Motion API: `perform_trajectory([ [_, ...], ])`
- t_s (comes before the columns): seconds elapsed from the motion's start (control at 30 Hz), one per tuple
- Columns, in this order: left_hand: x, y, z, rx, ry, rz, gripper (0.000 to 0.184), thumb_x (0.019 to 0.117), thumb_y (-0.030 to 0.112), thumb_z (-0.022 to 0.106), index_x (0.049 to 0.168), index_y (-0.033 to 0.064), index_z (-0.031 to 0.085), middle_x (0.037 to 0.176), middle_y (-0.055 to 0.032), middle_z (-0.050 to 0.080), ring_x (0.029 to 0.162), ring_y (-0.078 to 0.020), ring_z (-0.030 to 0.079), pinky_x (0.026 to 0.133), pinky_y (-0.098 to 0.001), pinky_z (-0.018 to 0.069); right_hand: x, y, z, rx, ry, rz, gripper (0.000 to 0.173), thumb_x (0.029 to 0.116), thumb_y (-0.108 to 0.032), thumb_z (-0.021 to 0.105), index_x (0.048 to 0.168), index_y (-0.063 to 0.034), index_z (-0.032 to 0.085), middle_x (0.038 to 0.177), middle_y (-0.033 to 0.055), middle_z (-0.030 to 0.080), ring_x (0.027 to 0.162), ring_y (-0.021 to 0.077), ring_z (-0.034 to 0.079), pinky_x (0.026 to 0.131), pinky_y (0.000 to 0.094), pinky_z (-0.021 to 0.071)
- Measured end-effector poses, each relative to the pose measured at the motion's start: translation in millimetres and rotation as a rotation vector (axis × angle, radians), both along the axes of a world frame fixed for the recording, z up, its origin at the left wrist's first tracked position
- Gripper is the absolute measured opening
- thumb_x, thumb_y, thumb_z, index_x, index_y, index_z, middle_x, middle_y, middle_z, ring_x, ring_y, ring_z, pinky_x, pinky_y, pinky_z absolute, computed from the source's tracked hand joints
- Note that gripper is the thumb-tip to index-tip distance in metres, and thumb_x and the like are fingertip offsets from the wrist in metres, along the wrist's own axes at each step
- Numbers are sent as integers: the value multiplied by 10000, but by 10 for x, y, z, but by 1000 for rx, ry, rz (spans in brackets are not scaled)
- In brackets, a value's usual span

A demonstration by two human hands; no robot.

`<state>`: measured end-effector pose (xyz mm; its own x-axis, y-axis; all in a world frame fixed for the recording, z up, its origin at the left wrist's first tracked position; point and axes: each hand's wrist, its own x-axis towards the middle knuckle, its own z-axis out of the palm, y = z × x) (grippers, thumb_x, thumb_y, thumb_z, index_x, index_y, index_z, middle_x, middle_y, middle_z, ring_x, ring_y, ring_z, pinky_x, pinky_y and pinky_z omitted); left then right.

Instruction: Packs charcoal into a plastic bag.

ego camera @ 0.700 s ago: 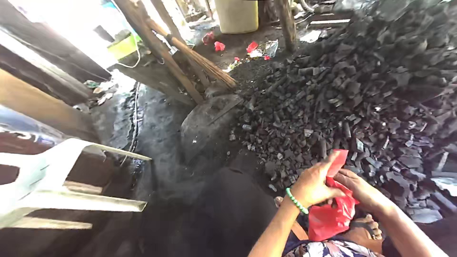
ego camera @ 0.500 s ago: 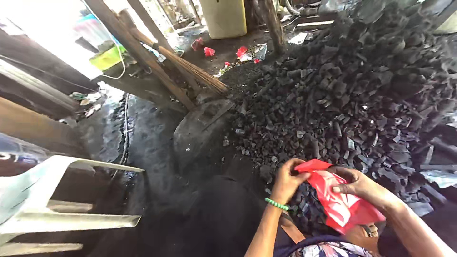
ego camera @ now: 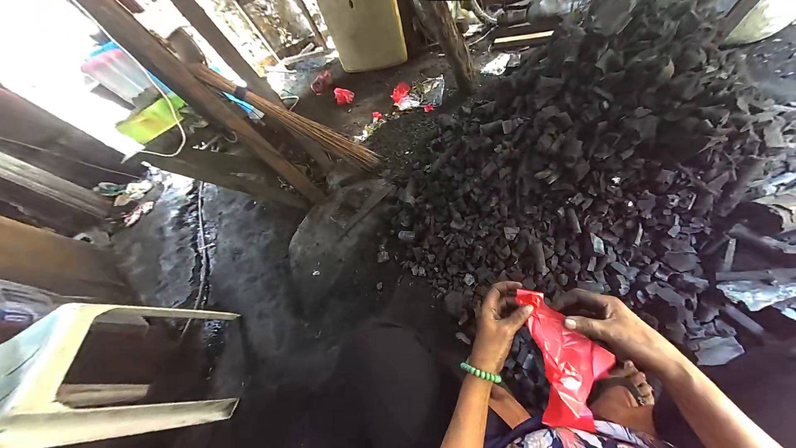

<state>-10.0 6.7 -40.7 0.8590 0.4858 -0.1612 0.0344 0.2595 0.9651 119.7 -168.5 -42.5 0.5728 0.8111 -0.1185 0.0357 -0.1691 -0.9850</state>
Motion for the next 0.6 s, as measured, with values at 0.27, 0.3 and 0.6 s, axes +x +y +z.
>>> perform_trajectory([
  [0.27,47,-53,-91,509,93,78,362,928,30,693,1281,5,616,925,-106,673,798,-171,648,757,-348,552,-80,156,-142,-102,-218,-68,91,922,-193,716,897,-107,733,808,-28,692,742,69,648,719,302,543],
  [0.3,46,-76,-112,603,103,132,375,932,38,687,1298,3,615,998,-135,662,843,-207,646,775,-379,553,-88,165,-148,-103,-196,-90,127,939,-213,709,884,-99,716,759,-27,671,691,64,628,678,292,531],
  [0.6,62,-183,130,437,444,-271,497,875,367,803,1131,-37,669,1006,-155,690,925,-230,661,873,-435,538,-213,298,-141,111,424,-254,111,840,-28,741,792,-52,644,707,54,669,616,107,638,583,255,551],
])
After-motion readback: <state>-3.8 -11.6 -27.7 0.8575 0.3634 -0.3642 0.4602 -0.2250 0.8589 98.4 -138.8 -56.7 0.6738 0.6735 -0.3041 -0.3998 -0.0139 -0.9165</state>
